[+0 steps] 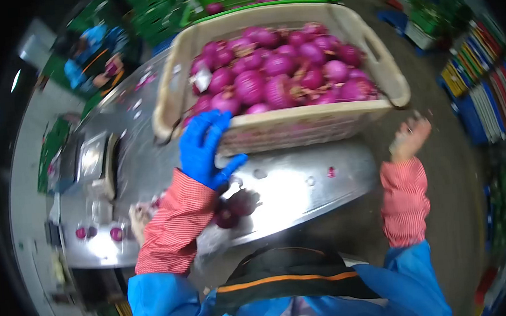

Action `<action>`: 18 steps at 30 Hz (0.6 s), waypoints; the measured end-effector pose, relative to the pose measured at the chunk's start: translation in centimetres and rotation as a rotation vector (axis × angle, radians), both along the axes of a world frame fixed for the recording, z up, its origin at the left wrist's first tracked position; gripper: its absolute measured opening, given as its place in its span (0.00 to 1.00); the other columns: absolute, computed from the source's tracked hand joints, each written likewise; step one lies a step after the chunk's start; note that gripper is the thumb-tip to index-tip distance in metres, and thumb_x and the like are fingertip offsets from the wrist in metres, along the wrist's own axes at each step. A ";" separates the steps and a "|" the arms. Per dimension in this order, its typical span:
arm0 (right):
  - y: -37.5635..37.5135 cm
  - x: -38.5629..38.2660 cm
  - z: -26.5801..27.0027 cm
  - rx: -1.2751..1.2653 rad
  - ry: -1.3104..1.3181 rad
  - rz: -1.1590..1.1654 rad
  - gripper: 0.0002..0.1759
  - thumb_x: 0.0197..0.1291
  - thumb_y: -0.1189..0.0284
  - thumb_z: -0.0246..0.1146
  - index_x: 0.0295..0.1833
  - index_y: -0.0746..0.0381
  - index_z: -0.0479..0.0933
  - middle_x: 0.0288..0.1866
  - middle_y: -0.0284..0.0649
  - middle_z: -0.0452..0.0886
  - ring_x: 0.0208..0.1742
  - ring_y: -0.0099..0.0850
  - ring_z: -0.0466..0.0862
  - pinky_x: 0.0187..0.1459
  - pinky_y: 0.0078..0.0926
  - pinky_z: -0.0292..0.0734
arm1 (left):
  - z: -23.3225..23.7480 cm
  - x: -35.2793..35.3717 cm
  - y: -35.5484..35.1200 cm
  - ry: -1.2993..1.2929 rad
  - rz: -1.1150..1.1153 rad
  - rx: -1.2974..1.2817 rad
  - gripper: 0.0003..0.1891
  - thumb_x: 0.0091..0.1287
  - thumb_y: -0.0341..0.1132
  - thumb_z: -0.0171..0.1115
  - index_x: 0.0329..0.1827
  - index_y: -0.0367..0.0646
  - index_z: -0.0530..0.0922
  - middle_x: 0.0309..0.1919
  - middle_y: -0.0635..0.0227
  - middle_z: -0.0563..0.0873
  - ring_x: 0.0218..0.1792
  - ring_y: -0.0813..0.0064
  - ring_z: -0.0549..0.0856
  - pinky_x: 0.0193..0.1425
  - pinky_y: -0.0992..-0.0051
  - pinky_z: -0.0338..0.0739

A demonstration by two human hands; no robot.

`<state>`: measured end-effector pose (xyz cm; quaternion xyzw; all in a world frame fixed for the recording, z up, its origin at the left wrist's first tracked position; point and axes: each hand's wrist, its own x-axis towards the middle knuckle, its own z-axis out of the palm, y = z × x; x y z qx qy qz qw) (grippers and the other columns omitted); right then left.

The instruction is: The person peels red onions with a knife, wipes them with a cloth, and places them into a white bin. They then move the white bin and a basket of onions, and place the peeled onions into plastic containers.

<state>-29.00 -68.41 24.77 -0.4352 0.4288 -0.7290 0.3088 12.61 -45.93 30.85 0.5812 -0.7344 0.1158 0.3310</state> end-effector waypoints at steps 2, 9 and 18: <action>6.1 1.2 0.6 0.042 -0.069 0.016 0.23 0.69 0.66 0.54 0.67 0.58 0.64 0.44 0.32 0.75 0.35 0.18 0.70 0.31 0.16 0.65 | -2.0 0.5 5.9 0.018 0.033 0.020 0.43 0.54 0.50 0.75 0.71 0.39 0.69 0.65 0.47 0.73 0.66 0.46 0.72 0.72 0.53 0.65; 19.9 8.6 -6.5 0.238 0.721 0.587 0.19 0.62 0.68 0.61 0.57 0.63 0.71 0.38 0.34 0.74 0.34 0.26 0.73 0.34 0.27 0.70 | -13.9 6.8 23.3 0.440 0.686 0.351 0.58 0.44 0.47 0.82 0.78 0.42 0.58 0.69 0.50 0.71 0.69 0.48 0.70 0.74 0.55 0.63; 25.2 24.1 -5.3 0.297 1.223 0.954 0.34 0.54 0.57 0.72 0.63 0.61 0.71 0.47 0.44 0.76 0.40 0.41 0.79 0.42 0.37 0.75 | -18.5 17.3 30.9 0.395 1.161 0.209 0.56 0.48 0.50 0.79 0.78 0.41 0.57 0.72 0.46 0.68 0.73 0.50 0.67 0.75 0.56 0.62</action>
